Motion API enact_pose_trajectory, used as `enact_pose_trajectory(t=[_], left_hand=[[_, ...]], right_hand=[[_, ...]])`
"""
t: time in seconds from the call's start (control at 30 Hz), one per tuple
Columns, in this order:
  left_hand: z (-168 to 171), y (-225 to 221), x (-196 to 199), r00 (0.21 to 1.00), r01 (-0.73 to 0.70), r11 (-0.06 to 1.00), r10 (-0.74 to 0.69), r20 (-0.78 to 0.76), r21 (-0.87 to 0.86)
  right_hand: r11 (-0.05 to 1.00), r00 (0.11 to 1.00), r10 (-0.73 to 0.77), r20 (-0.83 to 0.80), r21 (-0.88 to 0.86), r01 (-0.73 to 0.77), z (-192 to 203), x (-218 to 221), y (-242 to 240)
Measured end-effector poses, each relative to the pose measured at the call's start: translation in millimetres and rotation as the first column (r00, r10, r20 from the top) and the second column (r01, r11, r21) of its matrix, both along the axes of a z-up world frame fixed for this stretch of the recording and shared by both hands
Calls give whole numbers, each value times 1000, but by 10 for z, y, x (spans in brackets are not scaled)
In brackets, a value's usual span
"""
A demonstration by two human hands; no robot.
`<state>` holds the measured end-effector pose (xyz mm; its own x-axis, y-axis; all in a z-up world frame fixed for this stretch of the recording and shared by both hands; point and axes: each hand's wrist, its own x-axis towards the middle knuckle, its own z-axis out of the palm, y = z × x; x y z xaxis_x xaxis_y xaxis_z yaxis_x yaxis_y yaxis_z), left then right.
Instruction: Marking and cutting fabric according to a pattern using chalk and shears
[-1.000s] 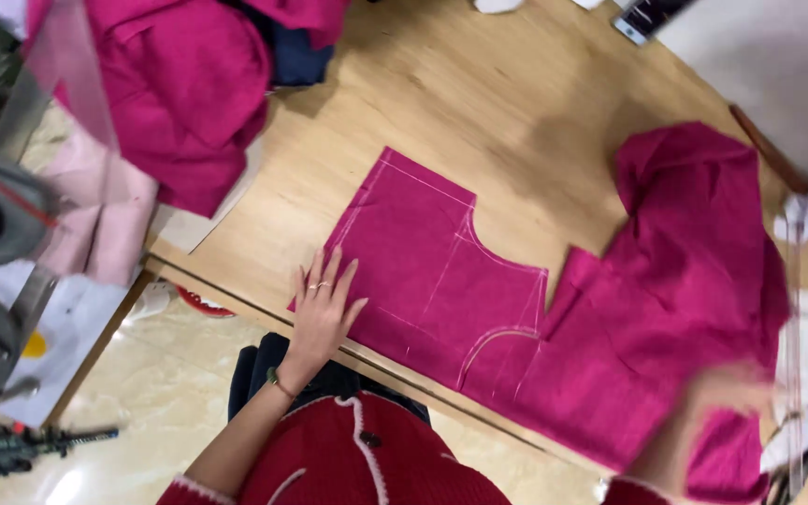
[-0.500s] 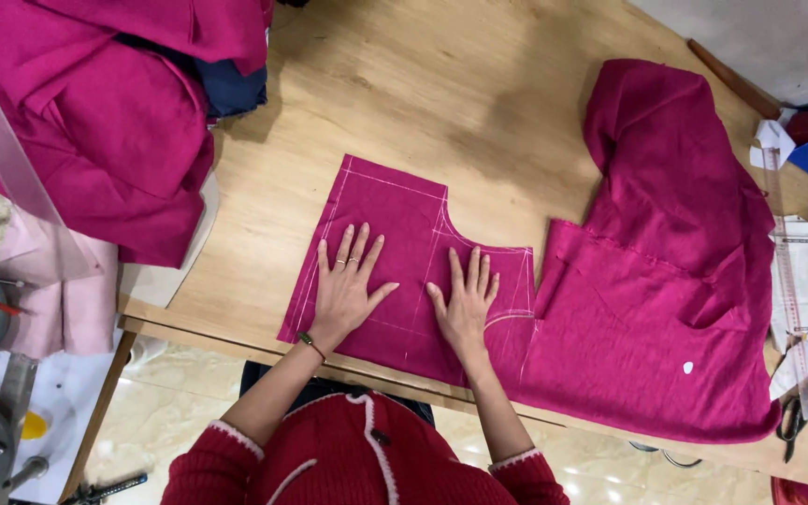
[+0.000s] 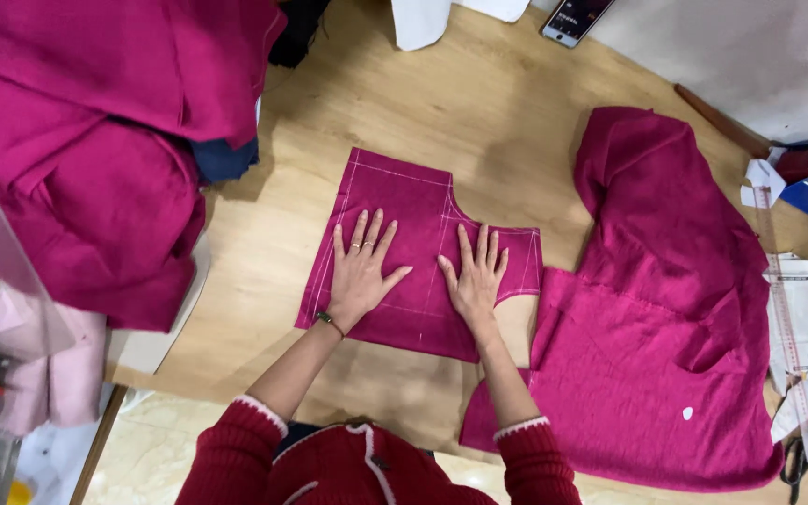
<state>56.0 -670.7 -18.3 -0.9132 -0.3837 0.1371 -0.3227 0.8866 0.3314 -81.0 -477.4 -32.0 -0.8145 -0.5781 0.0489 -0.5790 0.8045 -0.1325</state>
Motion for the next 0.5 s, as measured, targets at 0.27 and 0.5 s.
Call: enact_pose_trajectory(t=[0.27, 0.5], left_hand=[[60, -352, -1020, 999, 20, 1000, -21, 44, 20], [28, -581, -1642, 999, 38, 998, -40, 29, 52]], right_hand=[[999, 998, 20, -67, 31, -18, 3, -974, -299], [999, 1000, -1, -31, 35, 2, 44, -1626, -540]])
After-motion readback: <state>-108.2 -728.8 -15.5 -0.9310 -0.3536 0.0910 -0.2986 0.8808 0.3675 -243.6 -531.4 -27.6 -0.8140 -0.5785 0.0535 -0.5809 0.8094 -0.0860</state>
